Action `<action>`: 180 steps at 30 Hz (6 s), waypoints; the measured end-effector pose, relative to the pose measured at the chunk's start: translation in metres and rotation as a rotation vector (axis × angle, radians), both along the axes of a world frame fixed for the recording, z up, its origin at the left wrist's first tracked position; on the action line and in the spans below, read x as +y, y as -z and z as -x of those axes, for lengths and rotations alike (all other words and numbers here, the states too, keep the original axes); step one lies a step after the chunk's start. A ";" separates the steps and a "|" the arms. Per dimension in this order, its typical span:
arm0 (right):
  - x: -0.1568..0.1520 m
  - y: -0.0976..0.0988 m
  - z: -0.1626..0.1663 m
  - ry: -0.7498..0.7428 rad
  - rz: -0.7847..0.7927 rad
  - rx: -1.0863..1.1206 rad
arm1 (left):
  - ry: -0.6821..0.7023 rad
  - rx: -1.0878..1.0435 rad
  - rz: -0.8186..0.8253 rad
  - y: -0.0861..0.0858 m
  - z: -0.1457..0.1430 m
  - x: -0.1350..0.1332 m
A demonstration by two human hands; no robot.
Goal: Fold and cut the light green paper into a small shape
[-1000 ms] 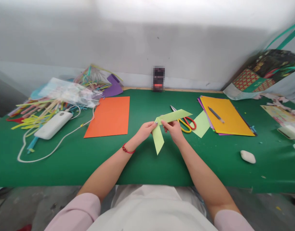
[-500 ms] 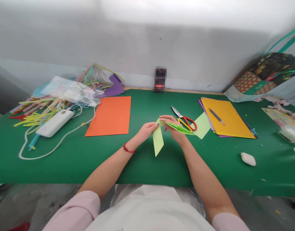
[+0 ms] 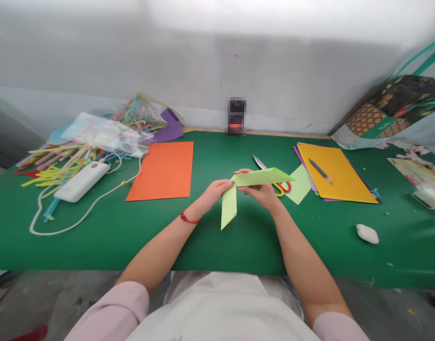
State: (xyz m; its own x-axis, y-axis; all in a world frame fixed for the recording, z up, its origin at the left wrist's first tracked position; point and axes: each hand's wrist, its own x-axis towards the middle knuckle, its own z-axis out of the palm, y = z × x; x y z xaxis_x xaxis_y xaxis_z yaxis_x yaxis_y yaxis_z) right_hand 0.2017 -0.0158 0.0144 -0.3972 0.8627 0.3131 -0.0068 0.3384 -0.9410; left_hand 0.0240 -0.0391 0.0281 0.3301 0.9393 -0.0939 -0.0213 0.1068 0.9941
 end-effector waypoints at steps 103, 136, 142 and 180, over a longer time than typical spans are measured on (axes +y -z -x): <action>-0.003 0.012 0.012 0.130 0.072 0.003 | -0.253 -0.112 -0.022 0.012 0.005 0.016; -0.006 0.007 0.023 0.168 0.374 0.231 | 0.119 -0.090 -0.027 0.020 0.005 0.014; -0.007 0.004 0.022 0.151 0.391 0.232 | 0.018 -0.033 -0.083 0.017 0.002 0.010; 0.000 0.001 0.014 0.237 0.140 0.018 | 0.203 -0.163 0.142 0.011 0.002 0.008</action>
